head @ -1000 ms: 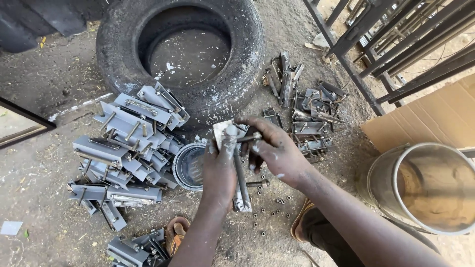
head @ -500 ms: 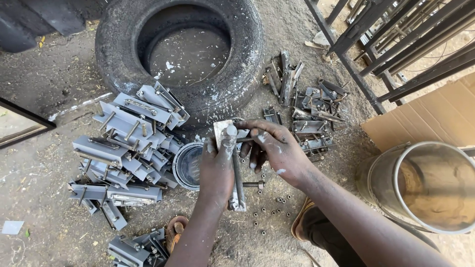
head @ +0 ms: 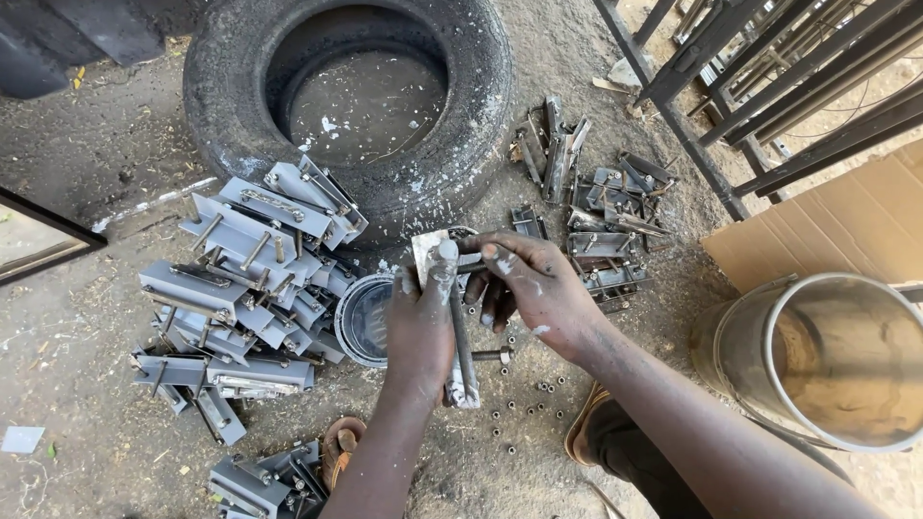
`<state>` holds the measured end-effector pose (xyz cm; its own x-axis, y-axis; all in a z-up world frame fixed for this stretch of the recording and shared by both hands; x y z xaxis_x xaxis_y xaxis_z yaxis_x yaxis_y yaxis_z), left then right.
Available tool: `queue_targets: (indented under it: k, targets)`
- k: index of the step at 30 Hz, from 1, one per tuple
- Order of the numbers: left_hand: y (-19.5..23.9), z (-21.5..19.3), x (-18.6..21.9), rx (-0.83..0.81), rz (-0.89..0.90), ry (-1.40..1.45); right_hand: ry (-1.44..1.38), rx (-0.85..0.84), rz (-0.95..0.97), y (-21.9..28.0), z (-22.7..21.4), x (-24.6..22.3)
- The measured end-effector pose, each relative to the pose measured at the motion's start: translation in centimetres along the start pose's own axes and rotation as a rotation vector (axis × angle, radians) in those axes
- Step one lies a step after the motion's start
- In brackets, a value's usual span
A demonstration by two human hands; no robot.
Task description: Painting small metal brackets with a brush and assembling them into a larger structure on the workshop floor.
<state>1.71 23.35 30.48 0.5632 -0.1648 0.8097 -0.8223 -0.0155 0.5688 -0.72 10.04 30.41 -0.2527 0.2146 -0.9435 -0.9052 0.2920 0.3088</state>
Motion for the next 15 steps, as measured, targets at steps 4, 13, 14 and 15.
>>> queue_targets:
  k: [4, 13, 14, 15]
  targets:
    - [-0.4, -0.8, -0.1, 0.053, -0.027, 0.031, 0.128, -0.051, -0.076, 0.3, 0.2, -1.0]
    - [-1.3, -0.3, -0.8, 0.013, 0.035, -0.113, 0.126, 0.047, -0.061, -0.5, -0.3, -0.2]
    - [-1.2, -0.2, -0.8, 0.008, 0.016, -0.099, 0.115, 0.033, -0.065, -0.8, -0.6, 0.4]
    - [-1.2, -0.3, -0.9, 0.009, -0.005, -0.083, 0.105, 0.014, -0.066, -1.1, -0.7, 1.0]
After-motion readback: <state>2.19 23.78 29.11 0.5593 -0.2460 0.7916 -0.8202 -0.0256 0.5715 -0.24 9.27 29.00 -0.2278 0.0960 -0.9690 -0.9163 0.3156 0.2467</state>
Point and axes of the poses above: each hand's wrist, its own y-axis away from the middle knuckle, its own z-axis out of the palm, x = y × z, the point moved 4 cm from there along -y, towards the middle knuckle, and after that the axes turned 10 degrees about x, right-handed, at the moved point
